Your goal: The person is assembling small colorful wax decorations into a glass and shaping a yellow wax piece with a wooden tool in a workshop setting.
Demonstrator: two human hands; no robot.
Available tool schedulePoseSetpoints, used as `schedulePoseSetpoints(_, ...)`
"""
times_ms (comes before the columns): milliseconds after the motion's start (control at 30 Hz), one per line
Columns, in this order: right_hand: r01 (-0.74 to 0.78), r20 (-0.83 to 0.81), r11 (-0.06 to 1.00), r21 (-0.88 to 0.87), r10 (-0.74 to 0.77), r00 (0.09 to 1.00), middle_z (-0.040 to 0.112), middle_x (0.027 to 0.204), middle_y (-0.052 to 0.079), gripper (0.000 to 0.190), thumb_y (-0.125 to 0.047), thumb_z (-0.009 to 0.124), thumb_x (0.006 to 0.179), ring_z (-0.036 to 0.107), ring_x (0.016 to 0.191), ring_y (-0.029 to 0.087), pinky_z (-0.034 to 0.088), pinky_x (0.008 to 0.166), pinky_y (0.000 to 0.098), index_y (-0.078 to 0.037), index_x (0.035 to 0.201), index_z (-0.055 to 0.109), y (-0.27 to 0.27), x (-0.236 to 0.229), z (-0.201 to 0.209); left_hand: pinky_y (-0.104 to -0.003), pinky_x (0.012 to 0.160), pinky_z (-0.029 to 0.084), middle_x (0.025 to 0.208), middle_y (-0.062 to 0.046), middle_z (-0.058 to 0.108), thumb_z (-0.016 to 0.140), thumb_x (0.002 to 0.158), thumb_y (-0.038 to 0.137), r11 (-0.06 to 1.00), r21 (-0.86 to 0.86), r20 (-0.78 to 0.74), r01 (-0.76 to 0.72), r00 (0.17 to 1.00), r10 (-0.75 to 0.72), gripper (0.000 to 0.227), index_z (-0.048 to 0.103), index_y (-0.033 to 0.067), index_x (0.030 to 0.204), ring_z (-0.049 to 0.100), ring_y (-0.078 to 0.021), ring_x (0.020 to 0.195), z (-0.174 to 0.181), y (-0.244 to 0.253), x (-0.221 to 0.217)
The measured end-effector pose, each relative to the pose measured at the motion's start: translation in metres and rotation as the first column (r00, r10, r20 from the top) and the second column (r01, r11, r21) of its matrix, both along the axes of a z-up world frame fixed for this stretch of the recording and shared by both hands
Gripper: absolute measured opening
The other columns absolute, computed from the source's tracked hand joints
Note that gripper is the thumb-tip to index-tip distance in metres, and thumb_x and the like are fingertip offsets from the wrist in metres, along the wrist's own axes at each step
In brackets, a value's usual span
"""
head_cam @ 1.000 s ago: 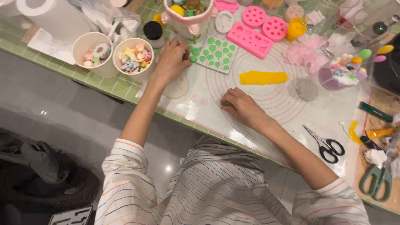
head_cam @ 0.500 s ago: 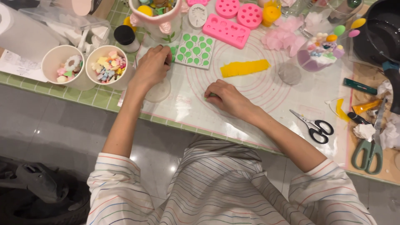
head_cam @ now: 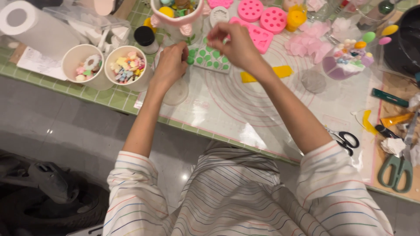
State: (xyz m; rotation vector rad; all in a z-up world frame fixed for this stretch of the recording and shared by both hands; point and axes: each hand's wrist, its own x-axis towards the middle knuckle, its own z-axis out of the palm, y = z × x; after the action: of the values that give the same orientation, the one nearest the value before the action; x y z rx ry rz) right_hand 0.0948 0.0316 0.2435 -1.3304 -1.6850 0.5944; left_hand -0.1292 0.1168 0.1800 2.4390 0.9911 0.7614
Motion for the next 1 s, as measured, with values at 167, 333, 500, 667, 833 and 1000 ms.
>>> schedulePoseSetpoints(167, -0.066, -0.047, 0.984, 0.164, 0.074, 0.996, 0.074, 0.089, 0.005, 0.013, -0.001, 0.079, 0.092, 0.071, 0.080, 0.012, 0.058, 0.062, 0.0273, 0.001, 0.101, 0.070, 0.088, -0.013, 0.006, -0.047, 0.073, 0.054, 0.080, -0.020, 0.071, 0.066, 0.073, -0.007, 0.999, -0.012, 0.073, -0.035, 0.997, 0.035, 0.015, 0.063, 0.0008, 0.086, 0.072, -0.0383, 0.081, -0.010, 0.017, -0.002)
schedulePoseSetpoints(333, -0.062, 0.002, 0.961, 0.269, 0.064, 0.998, 0.075, 0.090, 0.006, 0.015, -0.001, 0.080, 0.086, 0.074, 0.082, 0.015, 0.061, 0.075, 0.0300, 0.001, 0.099, 0.071, 0.153, -0.029, -0.020, -0.039, 0.064, 0.059, 0.077, -0.014, 0.069, 0.065, 0.073, -0.010, 0.977, -0.214, 0.218, -0.017, 0.974, 0.064, 0.017, 0.062, 0.0001, 0.087, 0.074, -0.0284, 0.072, 0.015, 0.009, -0.006)
schedulePoseSetpoints(500, 0.016, 0.020, 0.932, 0.361, -0.024, 1.000, 0.077, 0.091, 0.008, 0.010, -0.007, 0.076, 0.096, 0.074, 0.081, 0.015, 0.059, 0.075, 0.0295, 0.000, 0.103, 0.075, 0.134, -0.027, -0.018, -0.032, 0.059, 0.061, 0.077, -0.007, 0.069, 0.064, 0.075, -0.012, 0.921, -0.383, 0.408, 0.079, 0.909, 0.091, 0.018, 0.061, 0.0001, 0.088, 0.074, -0.0180, 0.068, 0.038, 0.024, -0.017)
schedulePoseSetpoints(667, 0.273, -0.125, 0.847, 0.456, -0.243, 0.962, 0.072, 0.085, 0.012, 0.013, -0.009, 0.069, 0.103, 0.069, 0.074, 0.018, 0.053, 0.069, 0.0315, 0.003, 0.102, 0.072, 0.068, -0.025, -0.015, -0.028, 0.061, 0.062, 0.080, -0.004, 0.072, 0.064, 0.079, -0.011, 0.929, -0.278, 0.664, 0.244, 0.748, 0.002, 0.016, 0.063, -0.0032, 0.092, 0.075, -0.0134, 0.070, 0.058, 0.106, -0.008)
schedulePoseSetpoints(833, 0.115, 0.245, 0.961, 0.250, -0.178, 0.953, 0.078, 0.095, 0.010, 0.013, -0.018, 0.074, 0.095, 0.071, 0.090, 0.025, 0.054, 0.094, 0.0414, -0.007, 0.101, 0.078, 0.036, -0.027, -0.074, -0.033, 0.064, 0.059, 0.072, -0.012, 0.077, 0.072, 0.086, 0.013, 0.996, -0.022, 0.415, -0.089, 0.906, 0.090, 0.017, 0.074, -0.0021, 0.079, 0.076, -0.0189, 0.067, 0.011, 0.187, 0.038)
schedulePoseSetpoints(1000, 0.011, 0.510, 0.973, 0.230, -0.130, 0.850, 0.069, 0.117, 0.020, 0.058, -0.036, 0.086, 0.080, 0.057, 0.118, 0.036, 0.035, 0.102, 0.0503, 0.004, 0.117, 0.068, 0.029, -0.045, -0.079, -0.046, 0.068, 0.057, 0.083, -0.021, 0.072, 0.076, 0.075, 0.009, 0.867, 0.394, 0.314, -0.304, 0.932, 0.183, 0.018, 0.069, -0.0020, 0.088, 0.071, -0.0393, 0.078, 0.014, 0.123, 0.033)
